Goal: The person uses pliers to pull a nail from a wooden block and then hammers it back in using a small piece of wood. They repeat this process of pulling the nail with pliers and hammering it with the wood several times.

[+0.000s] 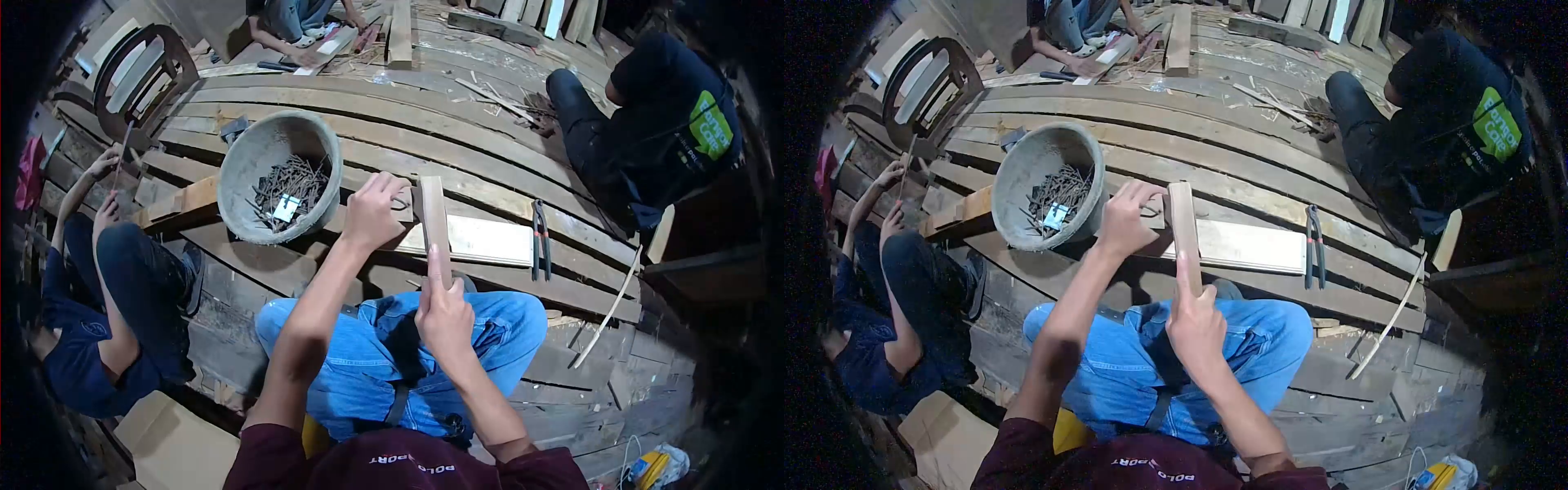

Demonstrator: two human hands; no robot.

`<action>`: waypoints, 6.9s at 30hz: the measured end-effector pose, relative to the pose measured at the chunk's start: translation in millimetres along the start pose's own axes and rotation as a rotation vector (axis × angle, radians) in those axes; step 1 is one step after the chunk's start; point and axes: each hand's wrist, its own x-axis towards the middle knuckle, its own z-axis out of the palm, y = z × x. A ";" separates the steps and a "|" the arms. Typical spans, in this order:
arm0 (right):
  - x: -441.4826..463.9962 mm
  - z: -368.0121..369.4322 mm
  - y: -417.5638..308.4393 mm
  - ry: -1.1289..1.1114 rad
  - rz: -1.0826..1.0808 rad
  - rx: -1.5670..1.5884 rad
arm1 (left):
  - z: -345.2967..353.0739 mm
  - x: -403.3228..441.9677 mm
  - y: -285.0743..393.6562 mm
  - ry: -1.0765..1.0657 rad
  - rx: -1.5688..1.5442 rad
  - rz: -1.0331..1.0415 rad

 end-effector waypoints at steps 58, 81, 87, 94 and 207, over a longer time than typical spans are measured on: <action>52.9 18.9 -9.5 0.150 -0.070 -0.027 | 29.1 -4.9 -12.7 0.238 0.048 -0.183; 76.7 2.0 6.9 0.042 -0.096 -0.071 | 16.6 -4.2 -9.5 0.151 0.000 -0.178; 81.0 4.1 -1.1 0.080 -0.146 -0.004 | 21.2 -7.6 -14.3 0.150 0.002 -0.200; 55.3 16.2 -2.9 0.034 -0.100 -0.006 | 31.4 -9.6 -15.2 0.259 0.058 -0.201; 79.8 -4.2 7.8 0.039 -0.124 0.007 | 22.2 17.2 -38.7 0.109 -0.382 -0.198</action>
